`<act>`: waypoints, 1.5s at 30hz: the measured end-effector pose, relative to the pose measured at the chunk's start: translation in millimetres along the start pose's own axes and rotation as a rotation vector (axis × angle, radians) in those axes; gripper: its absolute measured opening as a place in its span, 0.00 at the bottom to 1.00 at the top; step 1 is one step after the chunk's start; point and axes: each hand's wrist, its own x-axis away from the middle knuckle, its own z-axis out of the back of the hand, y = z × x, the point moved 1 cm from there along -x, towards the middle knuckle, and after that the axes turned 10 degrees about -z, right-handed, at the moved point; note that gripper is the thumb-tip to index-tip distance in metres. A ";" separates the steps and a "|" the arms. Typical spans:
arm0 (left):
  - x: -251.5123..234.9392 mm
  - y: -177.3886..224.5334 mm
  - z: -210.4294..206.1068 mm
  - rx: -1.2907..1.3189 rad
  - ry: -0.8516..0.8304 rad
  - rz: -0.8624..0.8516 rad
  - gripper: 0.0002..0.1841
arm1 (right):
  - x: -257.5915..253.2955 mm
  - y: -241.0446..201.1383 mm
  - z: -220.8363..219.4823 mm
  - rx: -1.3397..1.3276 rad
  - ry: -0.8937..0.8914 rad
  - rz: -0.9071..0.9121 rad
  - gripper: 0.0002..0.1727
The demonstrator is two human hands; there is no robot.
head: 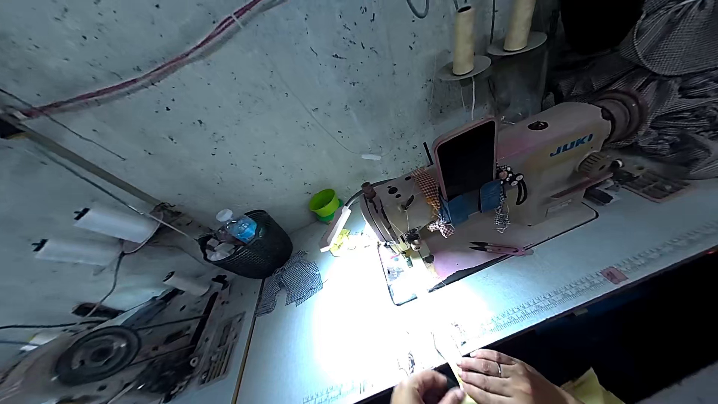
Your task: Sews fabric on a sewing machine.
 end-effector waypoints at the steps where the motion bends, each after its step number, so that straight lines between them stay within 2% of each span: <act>1: -9.6 7.1 11.3 -0.096 0.053 -0.020 0.10 | 0.3 -1.3 -2.0 0.000 0.002 -0.011 0.12; 3: -43.4 14.0 30.1 -0.322 0.210 -0.091 0.12 | 0.1 -4.4 -5.3 -0.003 0.002 -0.043 0.12; 6: -110.1 -5.9 53.6 -0.523 0.307 -0.159 0.15 | -1.2 -9.3 -6.7 0.004 -0.001 -0.117 0.11; 8: -144.2 -28.6 63.8 -0.512 0.335 -0.228 0.17 | -2.7 -11.6 -5.4 -0.004 -0.013 -0.154 0.11; 11: -167.8 -41.4 73.7 -0.488 0.303 -0.284 0.20 | -6.0 -15.3 -2.0 -0.038 -0.037 -0.216 0.11; 14: -173.2 -38.3 79.7 -0.584 0.286 -0.301 0.23 | -7.2 -16.8 0.2 -0.057 -0.049 -0.261 0.11; 19: -178.4 -19.8 92.9 -0.692 0.177 -0.132 0.30 | -4.8 -20.0 -4.0 -0.098 -0.078 -0.277 0.10; 21: -181.7 -20.2 93.8 -0.691 0.166 -0.117 0.30 | -4.0 -20.5 -2.8 -0.096 -0.077 -0.287 0.11; 30: -182.1 -33.7 93.5 -0.588 0.207 -0.189 0.25 | -1.4 -28.3 1.4 -0.096 -0.099 -0.305 0.11; 41: -181.9 -25.5 93.6 -0.555 0.176 -0.098 0.23 | -12.8 -33.3 -8.5 -0.022 -0.053 -0.397 0.11; 45: -182.1 -25.2 92.5 -0.539 0.153 -0.079 0.25 | -27.2 -25.3 -16.9 0.048 -0.021 -0.379 0.10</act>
